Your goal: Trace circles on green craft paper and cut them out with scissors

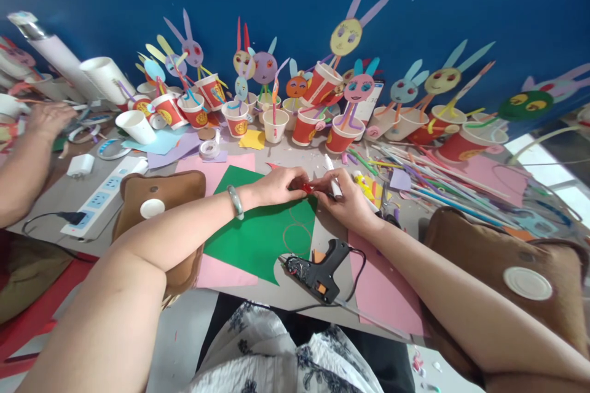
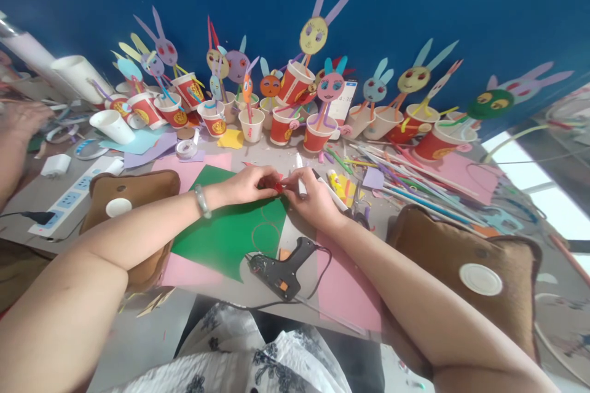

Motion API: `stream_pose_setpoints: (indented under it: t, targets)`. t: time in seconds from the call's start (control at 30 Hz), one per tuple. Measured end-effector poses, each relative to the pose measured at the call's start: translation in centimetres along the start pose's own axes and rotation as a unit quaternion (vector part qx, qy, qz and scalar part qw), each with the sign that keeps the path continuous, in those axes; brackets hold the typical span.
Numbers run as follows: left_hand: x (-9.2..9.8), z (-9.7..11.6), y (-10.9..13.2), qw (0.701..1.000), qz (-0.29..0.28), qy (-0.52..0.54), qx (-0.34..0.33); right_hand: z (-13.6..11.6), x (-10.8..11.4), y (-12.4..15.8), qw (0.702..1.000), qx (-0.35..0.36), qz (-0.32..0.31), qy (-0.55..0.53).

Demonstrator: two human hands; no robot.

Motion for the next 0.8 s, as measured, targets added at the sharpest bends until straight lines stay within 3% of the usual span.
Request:
stream_pose_setpoints:
  t: [0.4, 0.8]
  targets:
    - [0.1, -0.9, -0.1, 0.998, 0.032, 0.055, 0.018, -1.4, 1.1, -0.2, 0.999, 0.027, 0.038, 0.015]
    - [0.0, -1.4, -0.2, 0.994, 0.014, 0.096, 0.051, -0.7, 1.4, -0.3, 0.999, 0.014, 0.052, -0.006]
Point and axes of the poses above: each hand's wrist, its own y-axis away from the middle knuckle, its own x-axis out of the back of the hand, z = x × y, the point moved 10 cm from there along -y, towards the middle knuckle, and after that the axes turned 4 degrees about z, right-handed, at the moved point
